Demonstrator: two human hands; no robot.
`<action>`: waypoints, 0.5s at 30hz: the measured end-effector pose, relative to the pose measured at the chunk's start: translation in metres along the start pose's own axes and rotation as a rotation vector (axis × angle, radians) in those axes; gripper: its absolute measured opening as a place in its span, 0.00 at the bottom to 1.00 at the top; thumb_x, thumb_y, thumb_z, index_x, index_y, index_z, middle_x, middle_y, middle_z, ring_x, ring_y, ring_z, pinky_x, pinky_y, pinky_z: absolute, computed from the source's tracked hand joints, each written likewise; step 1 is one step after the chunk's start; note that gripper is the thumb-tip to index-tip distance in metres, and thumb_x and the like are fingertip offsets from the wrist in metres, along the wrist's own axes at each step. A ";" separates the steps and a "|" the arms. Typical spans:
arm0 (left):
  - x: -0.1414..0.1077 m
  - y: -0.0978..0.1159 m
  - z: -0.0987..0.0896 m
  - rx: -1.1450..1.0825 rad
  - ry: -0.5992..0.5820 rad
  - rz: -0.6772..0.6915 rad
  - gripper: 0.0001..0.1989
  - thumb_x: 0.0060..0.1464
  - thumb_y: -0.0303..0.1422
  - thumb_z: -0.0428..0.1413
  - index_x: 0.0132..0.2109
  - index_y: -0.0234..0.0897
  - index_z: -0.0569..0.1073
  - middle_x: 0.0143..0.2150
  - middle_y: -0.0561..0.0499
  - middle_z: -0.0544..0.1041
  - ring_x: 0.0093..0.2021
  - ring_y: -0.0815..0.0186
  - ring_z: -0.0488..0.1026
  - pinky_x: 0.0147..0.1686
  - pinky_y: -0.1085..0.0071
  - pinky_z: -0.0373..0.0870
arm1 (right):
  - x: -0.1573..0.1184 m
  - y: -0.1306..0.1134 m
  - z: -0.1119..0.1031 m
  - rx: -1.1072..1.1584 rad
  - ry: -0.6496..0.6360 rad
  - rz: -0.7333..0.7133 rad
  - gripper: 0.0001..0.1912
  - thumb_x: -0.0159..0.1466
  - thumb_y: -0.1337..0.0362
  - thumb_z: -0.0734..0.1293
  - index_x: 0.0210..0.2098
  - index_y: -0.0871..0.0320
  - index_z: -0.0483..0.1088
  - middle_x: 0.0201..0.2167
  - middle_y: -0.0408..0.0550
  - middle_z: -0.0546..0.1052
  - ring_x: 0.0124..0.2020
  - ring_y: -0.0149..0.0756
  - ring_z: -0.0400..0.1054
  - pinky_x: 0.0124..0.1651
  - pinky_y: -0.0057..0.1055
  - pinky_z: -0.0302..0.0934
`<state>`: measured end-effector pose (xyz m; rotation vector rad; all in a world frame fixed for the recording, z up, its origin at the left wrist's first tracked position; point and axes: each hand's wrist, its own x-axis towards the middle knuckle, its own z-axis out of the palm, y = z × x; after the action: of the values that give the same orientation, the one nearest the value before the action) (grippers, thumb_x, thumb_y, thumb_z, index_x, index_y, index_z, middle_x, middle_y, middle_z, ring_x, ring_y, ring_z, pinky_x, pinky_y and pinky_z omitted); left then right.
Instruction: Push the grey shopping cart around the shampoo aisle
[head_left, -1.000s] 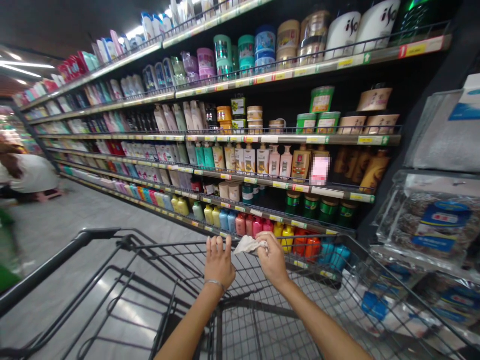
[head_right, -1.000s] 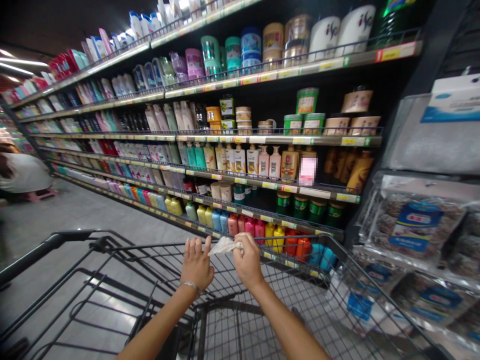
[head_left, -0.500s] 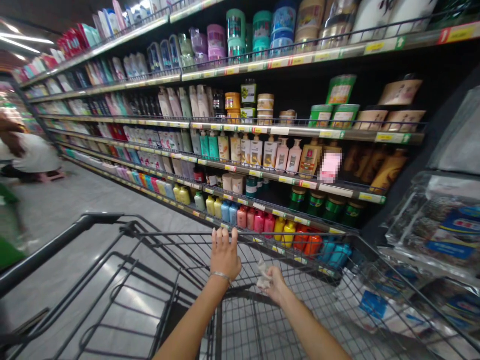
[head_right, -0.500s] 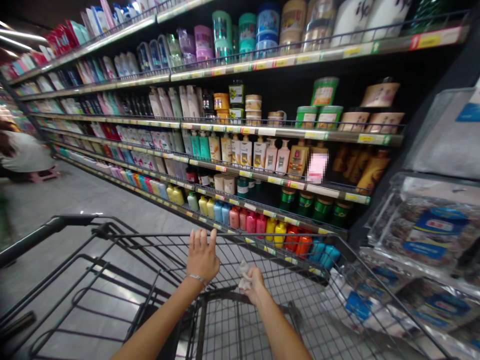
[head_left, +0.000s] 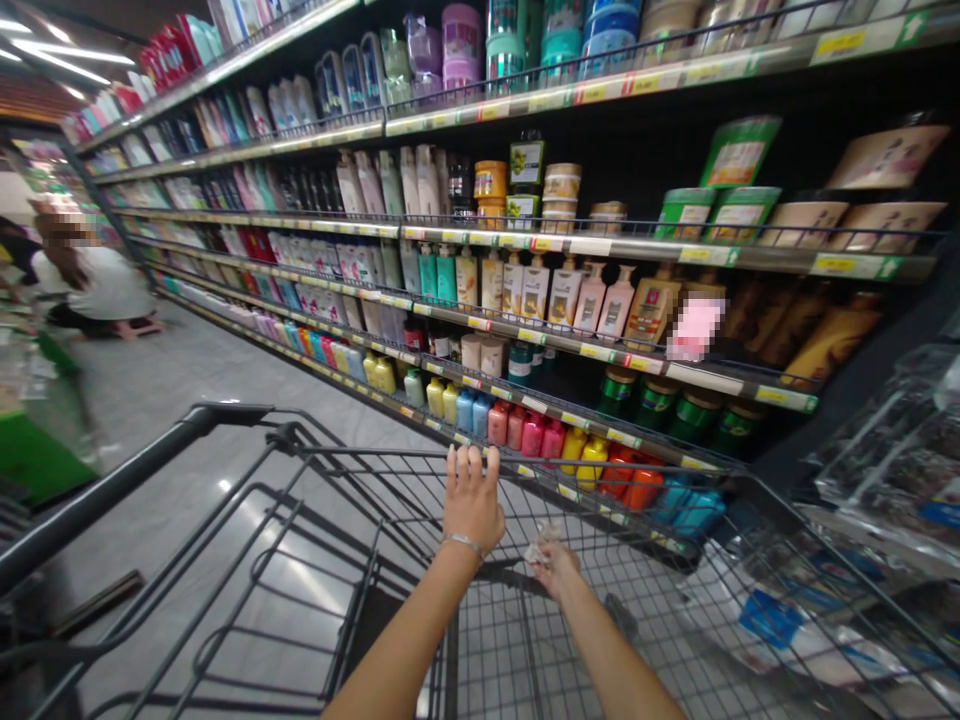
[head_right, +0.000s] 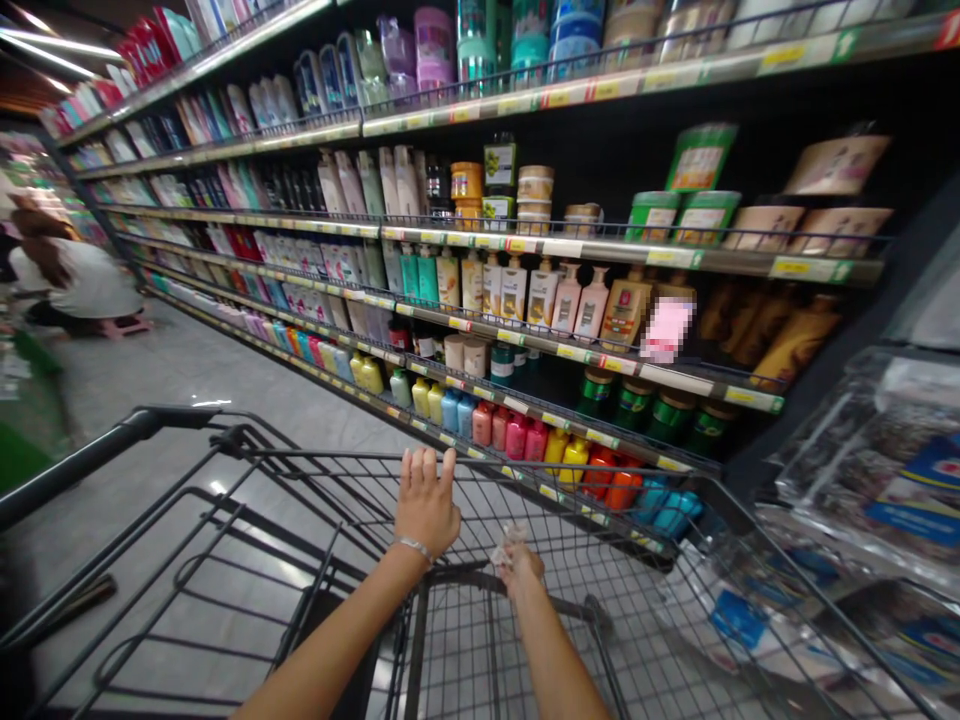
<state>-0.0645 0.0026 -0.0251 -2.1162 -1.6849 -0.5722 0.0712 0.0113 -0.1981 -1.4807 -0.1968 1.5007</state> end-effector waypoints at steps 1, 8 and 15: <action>0.000 0.000 0.000 0.001 -0.002 0.002 0.38 0.40 0.30 0.55 0.61 0.29 0.59 0.58 0.36 0.63 0.62 0.45 0.55 0.65 0.46 0.44 | 0.000 -0.001 -0.002 0.009 0.048 0.030 0.17 0.65 0.58 0.64 0.51 0.59 0.65 0.48 0.50 0.71 0.43 0.37 0.69 0.44 0.40 0.68; 0.000 0.002 -0.003 0.015 -0.008 0.007 0.38 0.40 0.31 0.55 0.62 0.30 0.59 0.58 0.37 0.63 0.62 0.45 0.56 0.64 0.46 0.44 | -0.008 -0.012 -0.004 0.134 0.172 0.073 0.17 0.65 0.59 0.65 0.51 0.59 0.65 0.49 0.50 0.71 0.43 0.37 0.69 0.43 0.39 0.68; 0.001 0.005 -0.008 0.027 -0.012 0.007 0.38 0.40 0.31 0.55 0.61 0.29 0.60 0.58 0.35 0.64 0.62 0.45 0.57 0.65 0.48 0.45 | -0.011 -0.030 0.008 0.233 0.187 0.082 0.16 0.65 0.58 0.64 0.49 0.59 0.66 0.45 0.49 0.72 0.39 0.34 0.70 0.39 0.36 0.69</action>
<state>-0.0605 -0.0015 -0.0179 -2.1101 -1.6816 -0.5333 0.0771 0.0223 -0.1678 -1.4433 0.1477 1.3872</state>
